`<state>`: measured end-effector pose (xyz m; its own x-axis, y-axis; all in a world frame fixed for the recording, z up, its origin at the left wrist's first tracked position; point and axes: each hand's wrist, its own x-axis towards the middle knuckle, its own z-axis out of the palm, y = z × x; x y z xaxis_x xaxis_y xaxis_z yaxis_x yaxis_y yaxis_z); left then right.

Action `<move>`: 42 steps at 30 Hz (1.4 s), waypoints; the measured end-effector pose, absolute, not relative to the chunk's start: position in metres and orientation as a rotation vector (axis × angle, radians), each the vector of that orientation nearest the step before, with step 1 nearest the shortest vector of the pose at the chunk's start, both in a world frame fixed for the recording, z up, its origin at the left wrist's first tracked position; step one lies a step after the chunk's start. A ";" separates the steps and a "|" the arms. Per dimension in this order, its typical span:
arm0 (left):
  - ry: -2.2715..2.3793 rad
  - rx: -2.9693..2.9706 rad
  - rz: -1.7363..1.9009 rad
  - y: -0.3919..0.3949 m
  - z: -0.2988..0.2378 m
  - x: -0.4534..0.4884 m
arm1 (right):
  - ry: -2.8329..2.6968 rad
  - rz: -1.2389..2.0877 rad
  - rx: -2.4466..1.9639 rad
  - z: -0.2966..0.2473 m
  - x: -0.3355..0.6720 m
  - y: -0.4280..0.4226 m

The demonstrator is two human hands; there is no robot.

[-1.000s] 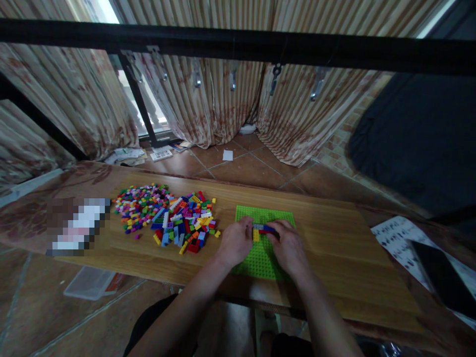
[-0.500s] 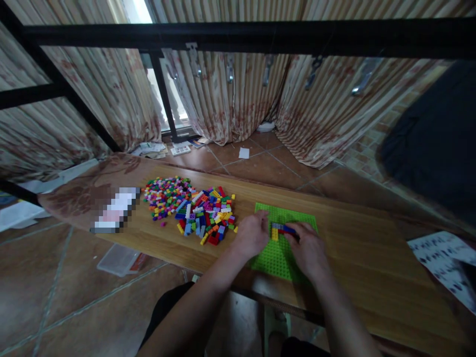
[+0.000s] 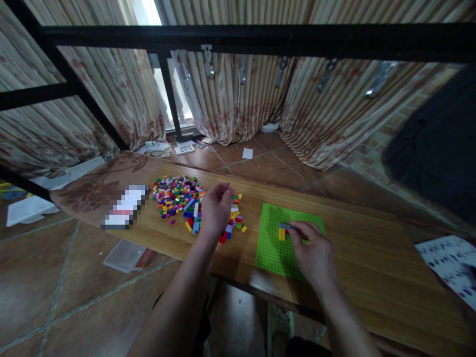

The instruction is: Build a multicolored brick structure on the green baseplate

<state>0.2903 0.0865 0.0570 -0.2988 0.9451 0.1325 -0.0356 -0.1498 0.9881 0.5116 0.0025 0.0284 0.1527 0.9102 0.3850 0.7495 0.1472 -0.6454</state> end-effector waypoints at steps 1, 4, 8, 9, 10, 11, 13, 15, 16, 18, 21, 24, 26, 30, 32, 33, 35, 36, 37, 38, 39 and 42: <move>1.322 1.074 1.594 0.086 0.062 0.284 | -1.652 0.280 -1.601 0.030 0.502 -0.001; 1.311 0.940 1.645 0.084 0.075 0.268 | -1.776 0.372 -1.498 0.030 0.467 -0.012; 1.274 0.809 1.652 0.083 0.080 0.255 | -2.107 0.399 -1.306 0.020 0.421 -0.026; 1.264 0.794 1.649 0.083 0.080 0.253 | -2.171 0.396 -1.260 0.017 0.413 -0.028; 1.254 0.783 1.645 0.083 0.080 0.252 | -2.204 0.394 -1.224 0.014 0.406 -0.030; 1.246 0.774 1.642 0.083 0.080 0.251 | -2.229 0.398 -1.204 0.012 0.401 -0.031; 1.241 0.762 1.634 0.084 0.080 0.249 | -2.249 0.399 -1.196 0.008 0.395 -0.032; 1.244 0.754 1.634 0.084 0.081 0.248 | -2.261 0.391 -1.205 0.007 0.392 -0.032; 1.245 0.752 1.638 0.084 0.081 0.247 | -2.267 0.387 -1.209 0.006 0.391 -0.033; 1.242 0.749 1.650 0.084 0.082 0.245 | -2.270 0.385 -1.209 0.005 0.390 -0.034; 1.244 0.734 1.667 0.085 0.083 0.241 | -2.240 0.382 -1.217 0.003 0.389 -0.034; 1.243 0.705 1.678 0.085 0.083 0.237 | -2.146 0.380 -1.275 -0.001 0.391 -0.031; 1.236 0.692 1.686 0.086 0.083 0.235 | -2.081 0.392 -1.321 -0.003 0.392 -0.027; 1.230 0.676 1.691 0.086 0.082 0.232 | -2.012 0.396 -1.374 -0.003 0.390 -0.020; 1.225 0.666 1.691 0.086 0.081 0.232 | -2.000 0.376 -1.386 -0.002 0.386 -0.019; 1.221 0.660 1.693 0.086 0.081 0.231 | -2.000 0.361 -1.391 -0.002 0.384 -0.018; 1.213 0.654 1.693 0.086 0.081 0.230 | -2.014 0.329 -1.407 -0.001 0.379 -0.016; 1.208 0.654 1.692 0.087 0.081 0.230 | -2.025 0.317 -1.417 0.000 0.377 -0.015; 1.204 0.657 1.689 0.087 0.080 0.230 | -2.035 0.309 -1.431 0.000 0.375 -0.014; 1.200 0.660 1.685 0.087 0.080 0.230 | -2.045 0.306 -1.445 0.000 0.373 -0.012; 1.197 0.662 1.680 0.087 0.080 0.229 | -2.051 0.307 -1.462 0.000 0.371 -0.010; 1.190 0.651 1.671 0.087 0.081 0.230 | -2.058 0.320 -1.504 -0.001 0.367 -0.005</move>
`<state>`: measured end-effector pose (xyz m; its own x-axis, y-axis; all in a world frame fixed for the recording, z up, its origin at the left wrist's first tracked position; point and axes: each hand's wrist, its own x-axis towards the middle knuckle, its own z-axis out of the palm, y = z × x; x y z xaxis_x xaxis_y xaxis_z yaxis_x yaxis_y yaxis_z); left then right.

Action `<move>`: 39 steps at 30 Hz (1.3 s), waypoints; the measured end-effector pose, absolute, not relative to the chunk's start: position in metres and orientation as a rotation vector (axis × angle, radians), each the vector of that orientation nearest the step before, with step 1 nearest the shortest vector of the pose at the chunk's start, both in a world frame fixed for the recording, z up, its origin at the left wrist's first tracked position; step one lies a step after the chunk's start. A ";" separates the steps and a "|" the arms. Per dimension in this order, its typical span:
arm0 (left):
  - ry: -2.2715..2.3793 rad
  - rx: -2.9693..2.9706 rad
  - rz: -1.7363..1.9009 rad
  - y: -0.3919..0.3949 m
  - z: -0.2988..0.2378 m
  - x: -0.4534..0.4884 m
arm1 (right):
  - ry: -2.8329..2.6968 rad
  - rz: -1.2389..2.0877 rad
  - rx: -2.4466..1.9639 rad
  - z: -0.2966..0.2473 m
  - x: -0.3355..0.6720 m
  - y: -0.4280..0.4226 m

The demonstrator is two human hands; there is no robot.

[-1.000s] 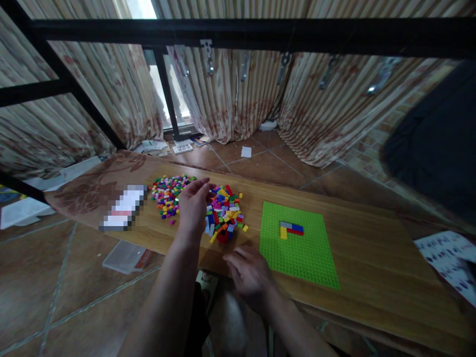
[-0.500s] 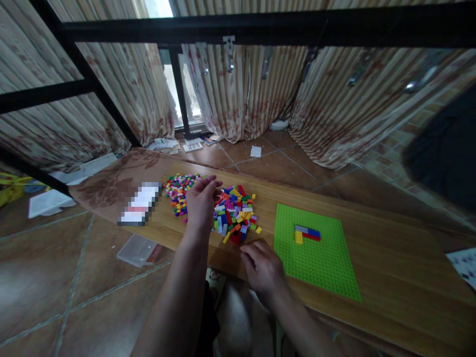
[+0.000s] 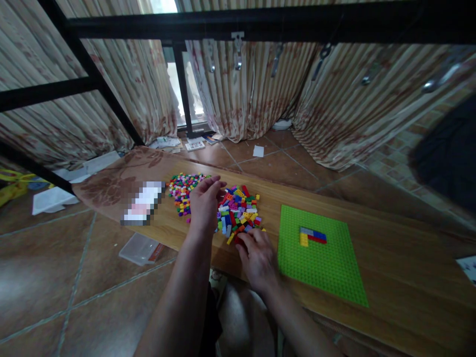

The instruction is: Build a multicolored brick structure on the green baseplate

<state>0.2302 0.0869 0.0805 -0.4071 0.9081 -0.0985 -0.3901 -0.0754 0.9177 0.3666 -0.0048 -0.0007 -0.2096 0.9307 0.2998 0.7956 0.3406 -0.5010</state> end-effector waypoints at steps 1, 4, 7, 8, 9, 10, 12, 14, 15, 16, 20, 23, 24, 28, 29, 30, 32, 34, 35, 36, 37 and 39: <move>1.188 0.645 1.668 0.087 0.081 0.231 | -2.061 0.326 -1.504 -0.001 0.366 -0.004; 1.195 0.637 1.653 0.086 0.083 0.233 | -2.065 0.337 -1.471 -0.004 0.365 -0.003; 1.203 0.643 1.643 0.085 0.084 0.234 | -2.055 0.361 -1.440 -0.005 0.369 -0.004; 1.200 0.644 1.647 0.085 0.084 0.234 | -2.054 0.373 -1.431 -0.005 0.371 -0.005; 1.196 0.645 1.657 0.085 0.084 0.233 | -2.053 0.380 -1.428 -0.005 0.373 -0.006; 1.194 0.645 1.669 0.085 0.084 0.232 | -2.050 0.379 -1.434 -0.004 0.375 -0.007; 1.197 0.644 1.694 0.086 0.084 0.228 | -2.042 0.363 -1.456 -0.003 0.379 -0.008; 1.206 0.636 1.717 0.086 0.083 0.224 | -2.038 0.346 -1.474 -0.002 0.381 -0.010; 1.207 0.630 1.727 0.087 0.084 0.222 | -2.039 0.341 -1.477 -0.002 0.381 -0.010; 1.205 0.622 1.737 0.087 0.084 0.220 | -2.041 0.340 -1.476 -0.002 0.381 -0.010; 1.185 0.587 1.763 0.087 0.085 0.216 | -2.030 0.321 -1.491 -0.003 0.380 -0.010; 1.183 0.576 1.761 0.086 0.086 0.215 | -2.017 0.298 -1.512 -0.003 0.379 -0.009; 1.187 0.572 1.759 0.086 0.087 0.215 | -2.012 0.294 -1.517 -0.002 0.379 -0.008; 1.199 0.552 1.759 0.087 0.086 0.210 | -1.973 0.300 -1.520 0.000 0.379 -0.006; 1.204 0.553 1.763 0.087 0.086 0.208 | -1.956 0.303 -1.519 0.000 0.380 -0.005; 1.209 0.556 1.769 0.087 0.086 0.207 | -1.936 0.302 -1.521 0.001 0.381 -0.004; 1.218 0.563 1.779 0.088 0.085 0.204 | -1.899 0.291 -1.526 0.000 0.385 0.000; 1.220 0.562 1.786 0.088 0.085 0.202 | -1.867 0.282 -1.547 0.000 0.389 0.004; 1.217 0.558 1.786 0.089 0.085 0.201 | -1.853 0.288 -1.562 0.000 0.391 0.006; 1.212 0.550 1.787 0.088 0.086 0.201 | -1.837 0.300 -1.577 0.000 0.393 0.008; 1.206 0.541 1.786 0.088 0.086 0.200 | -1.824 0.320 -1.589 0.001 0.395 0.010; 1.191 0.525 1.790 0.088 0.088 0.200 | -1.797 0.361 -1.594 0.002 0.396 0.012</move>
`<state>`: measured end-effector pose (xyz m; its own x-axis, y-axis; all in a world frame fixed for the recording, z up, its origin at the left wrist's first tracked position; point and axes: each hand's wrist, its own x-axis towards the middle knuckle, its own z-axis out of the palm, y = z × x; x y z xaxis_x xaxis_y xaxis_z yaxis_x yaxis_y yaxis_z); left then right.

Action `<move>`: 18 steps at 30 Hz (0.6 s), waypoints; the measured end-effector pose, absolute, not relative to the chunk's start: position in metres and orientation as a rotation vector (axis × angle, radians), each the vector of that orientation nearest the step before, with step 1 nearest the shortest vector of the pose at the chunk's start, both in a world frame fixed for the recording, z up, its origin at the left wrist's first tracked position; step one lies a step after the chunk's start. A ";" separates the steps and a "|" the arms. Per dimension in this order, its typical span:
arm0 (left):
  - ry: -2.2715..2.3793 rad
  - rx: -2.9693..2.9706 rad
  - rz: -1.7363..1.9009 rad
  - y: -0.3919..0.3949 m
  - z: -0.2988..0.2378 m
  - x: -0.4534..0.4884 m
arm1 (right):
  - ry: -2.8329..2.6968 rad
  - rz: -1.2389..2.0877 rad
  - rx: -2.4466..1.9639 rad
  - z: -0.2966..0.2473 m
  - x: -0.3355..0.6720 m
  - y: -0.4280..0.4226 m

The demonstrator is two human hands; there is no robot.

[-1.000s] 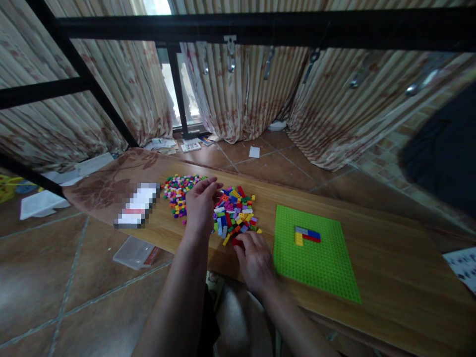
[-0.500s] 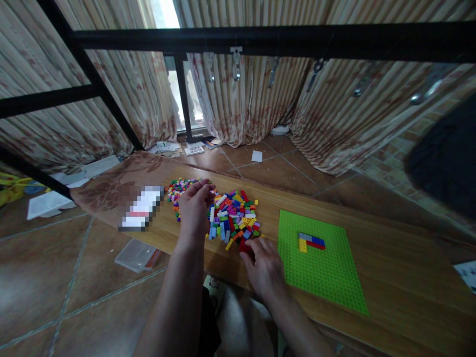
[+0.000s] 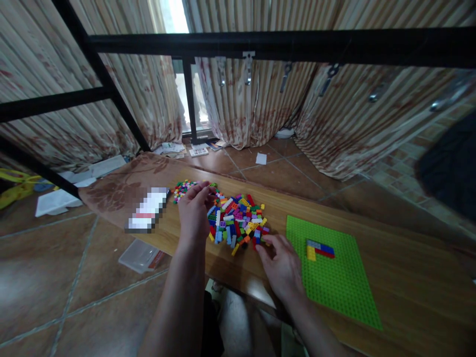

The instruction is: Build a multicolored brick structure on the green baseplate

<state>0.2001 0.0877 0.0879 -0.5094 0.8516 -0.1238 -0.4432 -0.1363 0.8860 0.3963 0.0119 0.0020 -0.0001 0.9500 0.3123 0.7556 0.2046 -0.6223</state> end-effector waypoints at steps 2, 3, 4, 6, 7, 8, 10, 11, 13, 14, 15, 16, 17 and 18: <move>1.184 0.523 1.802 0.087 0.090 0.199 | -1.778 0.386 -1.574 0.003 0.397 0.013; 1.185 0.525 1.807 0.086 0.090 0.199 | -1.772 0.389 -1.561 0.004 0.397 0.014; 1.188 0.526 1.810 0.086 0.091 0.198 | -1.765 0.389 -1.546 0.004 0.397 0.015; 1.198 0.521 1.816 0.085 0.091 0.196 | -1.755 0.381 -1.523 0.004 0.398 0.017; 1.205 0.516 1.821 0.085 0.091 0.194 | -1.749 0.375 -1.517 0.003 0.398 0.018; 1.213 0.511 1.826 0.085 0.091 0.193 | -1.743 0.368 -1.515 0.003 0.399 0.019; 1.227 0.508 1.830 0.085 0.090 0.189 | -1.734 0.351 -1.520 0.002 0.400 0.022; 1.230 0.507 1.832 0.086 0.089 0.188 | -1.734 0.346 -1.520 0.001 0.400 0.023; 1.227 0.501 1.833 0.086 0.088 0.186 | -1.749 0.349 -1.508 0.000 0.397 0.026; 1.220 0.495 1.836 0.086 0.088 0.185 | -1.761 0.351 -1.498 0.000 0.395 0.027; 1.212 0.484 1.841 0.087 0.088 0.184 | -1.773 0.353 -1.484 0.001 0.392 0.028; 1.204 0.473 1.847 0.087 0.088 0.183 | -1.787 0.353 -1.466 0.001 0.389 0.029; 1.196 0.461 1.853 0.087 0.088 0.183 | -1.803 0.351 -1.445 0.002 0.386 0.030; 1.189 0.452 1.860 0.087 0.088 0.182 | -1.820 0.345 -1.426 0.004 0.383 0.031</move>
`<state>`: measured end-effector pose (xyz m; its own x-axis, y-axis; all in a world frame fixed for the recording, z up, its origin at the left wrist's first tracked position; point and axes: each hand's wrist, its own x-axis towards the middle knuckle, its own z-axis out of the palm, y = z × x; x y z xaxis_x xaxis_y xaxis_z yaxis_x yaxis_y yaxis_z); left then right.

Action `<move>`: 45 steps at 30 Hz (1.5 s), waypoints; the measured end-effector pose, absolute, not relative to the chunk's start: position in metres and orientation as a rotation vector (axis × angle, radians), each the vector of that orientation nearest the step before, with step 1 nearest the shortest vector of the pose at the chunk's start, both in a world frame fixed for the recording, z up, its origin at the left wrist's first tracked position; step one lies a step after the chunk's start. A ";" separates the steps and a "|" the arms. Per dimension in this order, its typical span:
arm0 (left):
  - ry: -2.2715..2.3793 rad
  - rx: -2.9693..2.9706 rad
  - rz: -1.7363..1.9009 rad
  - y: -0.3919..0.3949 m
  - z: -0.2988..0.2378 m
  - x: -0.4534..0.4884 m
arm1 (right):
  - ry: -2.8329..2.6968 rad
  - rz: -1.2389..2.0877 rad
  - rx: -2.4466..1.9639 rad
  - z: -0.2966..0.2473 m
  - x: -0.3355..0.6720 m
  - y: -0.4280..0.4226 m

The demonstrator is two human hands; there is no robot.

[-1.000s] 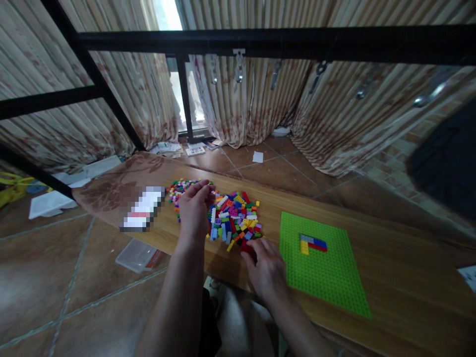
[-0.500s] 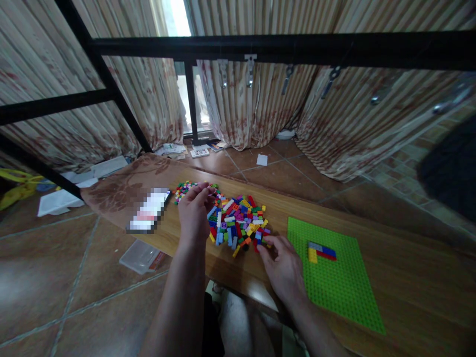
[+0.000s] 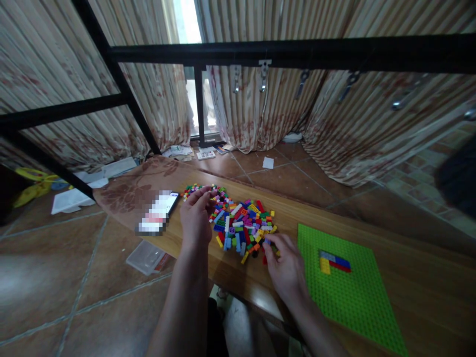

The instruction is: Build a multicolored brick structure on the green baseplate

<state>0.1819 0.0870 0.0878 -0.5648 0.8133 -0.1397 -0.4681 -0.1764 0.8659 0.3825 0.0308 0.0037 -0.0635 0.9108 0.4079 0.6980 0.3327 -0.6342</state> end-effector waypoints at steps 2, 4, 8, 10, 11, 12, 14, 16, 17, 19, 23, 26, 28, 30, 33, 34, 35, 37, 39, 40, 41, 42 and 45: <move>1.178 0.441 1.872 0.087 0.088 0.180 | -1.853 0.337 -1.397 0.007 0.376 0.034; 1.175 0.438 1.878 0.088 0.088 0.178 | -1.886 0.338 -1.385 0.011 0.369 0.038; 1.170 0.427 1.874 0.089 0.087 0.173 | -1.976 0.345 -1.363 0.019 0.352 0.050; 1.167 0.415 1.883 0.089 0.087 0.171 | -2.044 0.343 -1.346 0.024 0.341 0.057; 1.167 0.409 1.886 0.089 0.086 0.171 | -2.086 0.342 -1.336 0.026 0.334 0.059; 1.167 0.403 1.891 0.089 0.086 0.170 | -2.130 0.340 -1.326 0.029 0.328 0.061; 1.161 0.391 1.899 0.089 0.086 0.168 | -2.220 0.336 -1.305 0.033 0.320 0.062; 1.149 0.381 1.911 0.089 0.085 0.167 | -2.288 0.332 -1.290 0.034 0.317 0.062; 1.140 0.375 1.917 0.090 0.085 0.166 | -2.303 0.325 -1.290 0.033 0.319 0.061; 1.123 0.361 1.922 0.090 0.085 0.164 | -2.297 0.301 -1.301 0.030 0.326 0.059; 1.116 0.338 1.922 0.090 0.085 0.162 | -2.258 0.258 -1.313 0.024 0.342 0.057; 1.125 0.337 1.917 0.089 0.085 0.162 | -2.243 0.264 -1.312 0.028 0.339 0.058; 1.124 0.337 1.917 0.089 0.085 0.162 | -2.256 0.281 -1.308 0.034 0.326 0.060; 1.118 0.338 1.919 0.088 0.086 0.162 | -2.300 0.286 -1.311 0.040 0.308 0.062; 1.113 0.326 1.923 0.088 0.087 0.162 | -2.390 0.278 -1.383 0.046 0.282 0.066; 1.115 0.321 1.924 0.089 0.087 0.162 | -2.403 0.274 -1.423 0.048 0.276 0.068; 1.117 0.320 1.924 0.089 0.087 0.162 | -2.417 0.258 -1.457 0.048 0.270 0.069; 1.123 0.327 1.922 0.089 0.087 0.163 | -2.428 0.218 -1.541 0.049 0.262 0.072; 1.128 0.338 1.919 0.090 0.087 0.163 | -2.438 0.192 -1.597 0.049 0.257 0.075; 1.129 0.341 1.917 0.091 0.087 0.163 | -2.444 0.188 -1.615 0.049 0.255 0.077; 1.131 0.345 1.915 0.092 0.087 0.164 | -2.449 0.194 -1.636 0.049 0.253 0.078; 1.132 0.349 1.914 0.092 0.087 0.164 | -2.455 0.204 -1.648 0.049 0.252 0.079; 1.142 0.358 1.914 0.093 0.086 0.165 | -2.445 0.236 -1.643 0.049 0.251 0.081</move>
